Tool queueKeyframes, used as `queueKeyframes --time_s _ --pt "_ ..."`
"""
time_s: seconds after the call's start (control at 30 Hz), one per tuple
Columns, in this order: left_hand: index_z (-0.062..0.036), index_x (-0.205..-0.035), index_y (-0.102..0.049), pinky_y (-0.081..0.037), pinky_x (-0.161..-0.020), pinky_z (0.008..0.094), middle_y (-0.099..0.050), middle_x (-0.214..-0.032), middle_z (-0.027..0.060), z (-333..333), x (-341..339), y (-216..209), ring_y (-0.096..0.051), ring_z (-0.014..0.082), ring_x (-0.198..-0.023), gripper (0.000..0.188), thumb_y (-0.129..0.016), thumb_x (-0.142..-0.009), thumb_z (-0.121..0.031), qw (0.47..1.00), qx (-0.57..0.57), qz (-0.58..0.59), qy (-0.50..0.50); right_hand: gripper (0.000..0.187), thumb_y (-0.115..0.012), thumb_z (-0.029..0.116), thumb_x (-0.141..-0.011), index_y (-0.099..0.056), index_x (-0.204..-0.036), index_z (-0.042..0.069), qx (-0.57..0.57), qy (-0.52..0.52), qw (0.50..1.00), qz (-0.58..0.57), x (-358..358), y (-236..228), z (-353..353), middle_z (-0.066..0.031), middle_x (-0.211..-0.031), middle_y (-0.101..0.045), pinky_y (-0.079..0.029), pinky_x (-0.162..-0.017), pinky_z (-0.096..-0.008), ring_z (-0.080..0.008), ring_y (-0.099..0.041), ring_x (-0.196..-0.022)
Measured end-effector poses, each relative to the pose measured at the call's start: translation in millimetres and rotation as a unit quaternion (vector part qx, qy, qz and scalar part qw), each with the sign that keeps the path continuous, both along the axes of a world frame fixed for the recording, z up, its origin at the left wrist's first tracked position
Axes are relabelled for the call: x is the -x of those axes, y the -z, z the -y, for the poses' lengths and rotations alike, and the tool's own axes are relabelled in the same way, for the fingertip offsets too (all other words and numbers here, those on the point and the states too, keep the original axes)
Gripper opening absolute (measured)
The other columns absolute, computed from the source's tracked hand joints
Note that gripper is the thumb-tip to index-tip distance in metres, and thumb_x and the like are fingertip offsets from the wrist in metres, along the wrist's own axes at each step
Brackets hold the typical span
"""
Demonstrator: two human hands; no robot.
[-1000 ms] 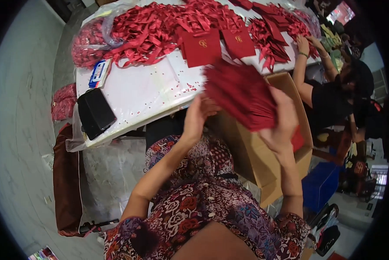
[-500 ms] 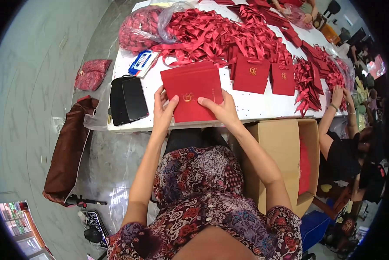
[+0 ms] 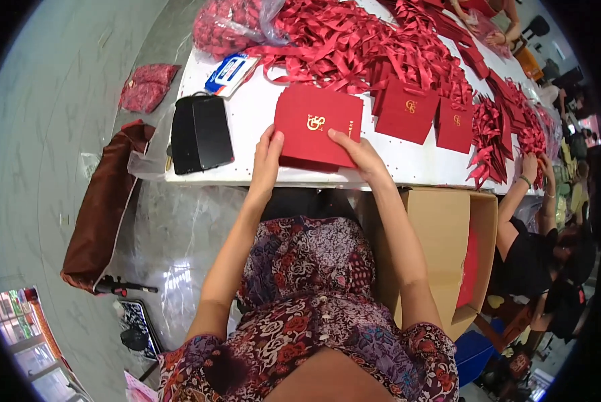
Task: Tying red ribbons onto small red gift bags.
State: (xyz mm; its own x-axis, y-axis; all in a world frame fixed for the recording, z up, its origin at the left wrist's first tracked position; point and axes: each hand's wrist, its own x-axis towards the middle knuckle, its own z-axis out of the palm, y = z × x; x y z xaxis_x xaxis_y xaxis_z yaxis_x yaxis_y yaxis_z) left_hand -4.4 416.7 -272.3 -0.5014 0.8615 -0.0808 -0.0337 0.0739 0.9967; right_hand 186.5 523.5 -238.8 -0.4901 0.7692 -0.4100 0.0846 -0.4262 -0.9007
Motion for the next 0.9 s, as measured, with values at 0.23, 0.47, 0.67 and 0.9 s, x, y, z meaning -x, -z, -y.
queueKeyframes --time_s 0.23,0.47,0.67,0.9 --pt "-0.0055 -0.144 -0.045 -0.028 -0.108 0.0353 -0.05 -0.142 0.0115 10 9 -7 -0.044 0.0215 -0.132 0.062 -0.028 -0.104 -0.05 0.996 0.025 0.081 0.007 0.057 -0.074 0.038 -0.086 -0.061 -0.121 -0.005 -0.098 -0.003 0.993 0.061 -5 -9 4 -0.0132 -0.111 -0.068 -0.049 -0.091 -0.0296 -0.0176 -0.064 -0.101" --pt "0.0015 -0.126 -0.061 -0.033 -0.108 0.0364 -0.056 -0.131 0.0164 23 1 -6 -0.049 0.0272 -0.124 0.054 -0.029 -0.106 -0.038 0.999 -0.01 0.023 -0.047 0.056 -0.076 0.032 -0.085 -0.059 -0.123 -0.005 -0.093 0.034 0.994 0.04 -8 -8 -1 -0.0143 -0.11 -0.068 -0.051 -0.089 -0.0303 -0.0195 -0.066 -0.099" --pt "-0.0113 -0.125 -0.065 -0.034 -0.104 0.0394 -0.057 -0.125 0.0157 24 1 -22 -0.05 0.0341 -0.114 0.045 -0.036 -0.103 -0.038 0.962 -0.009 -0.271 -0.025 0.062 -0.075 0.037 -0.085 -0.055 -0.127 -0.005 -0.027 0.034 0.998 0.037 -16 7 -21 -0.0163 -0.118 -0.064 -0.053 -0.09 -0.0339 -0.0234 -0.065 -0.106" --pt "0.0002 -0.136 -0.053 -0.032 -0.107 0.0368 -0.057 -0.135 0.0145 6 25 -39 -0.05 0.0237 -0.125 0.075 -0.027 -0.101 -0.06 0.992 0.038 0.035 0.115 0.06 -0.074 0.041 -0.085 -0.057 -0.126 0.001 0.027 0.015 0.997 0.073 -13 15 -38 -0.0134 -0.118 -0.065 -0.054 -0.087 -0.0346 -0.0208 -0.065 -0.104"
